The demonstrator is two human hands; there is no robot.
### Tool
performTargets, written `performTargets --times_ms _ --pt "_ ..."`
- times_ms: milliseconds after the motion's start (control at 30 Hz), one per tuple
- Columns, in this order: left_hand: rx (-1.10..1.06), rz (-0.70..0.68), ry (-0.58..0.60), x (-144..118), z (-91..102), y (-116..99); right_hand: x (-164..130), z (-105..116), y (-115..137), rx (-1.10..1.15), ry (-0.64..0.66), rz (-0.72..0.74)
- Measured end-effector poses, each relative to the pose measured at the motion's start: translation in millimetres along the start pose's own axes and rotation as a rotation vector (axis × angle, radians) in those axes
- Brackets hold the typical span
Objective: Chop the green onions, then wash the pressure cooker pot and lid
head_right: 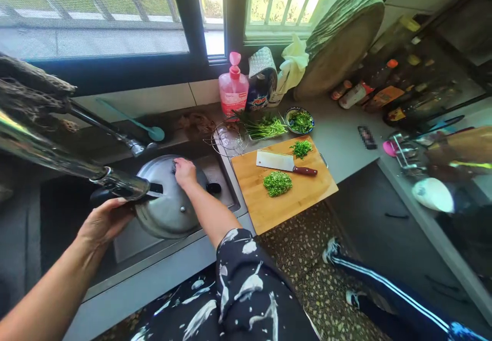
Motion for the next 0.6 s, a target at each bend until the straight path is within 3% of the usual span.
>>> performTargets --times_ms 67,167,233,367,400,433,567,600 --pt "0.001 -0.006 -0.003 -1 -2.9 -1 2 -6 9 0.006 0.021 0.042" --pt "0.025 0.017 0.031 -1 -4.1 3 -9 -16 36 0.025 0.023 0.277" --pt "0.064 0.003 0.057 0 0.1 4 -2 -15 32 0.033 0.007 0.314" --pt "0.154 -0.048 0.039 4 18.1 3 32 -1 -34 0.006 -0.051 -0.101" --pt "0.174 -0.046 0.031 5 21.3 3 34 0 -39 -0.004 -0.066 -0.143" --pt "0.19 -0.046 0.027 5 23.0 2 34 -1 -33 -0.014 -0.077 -0.106" --pt "0.226 -0.088 0.039 2 15.1 -5 18 -14 36 -0.042 -0.08 0.369" --pt "0.232 -0.098 0.042 0 11.6 -6 18 -14 40 -0.052 -0.073 0.399"
Point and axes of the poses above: each hand's wrist, its own x-axis towards the middle knuckle, its own z-axis out of the back of the hand, y = z × x, the point moved 10 cm from there along x, towards the middle knuckle, and after that the axes turned 11 degrees about -x, right-handed, at the moved point
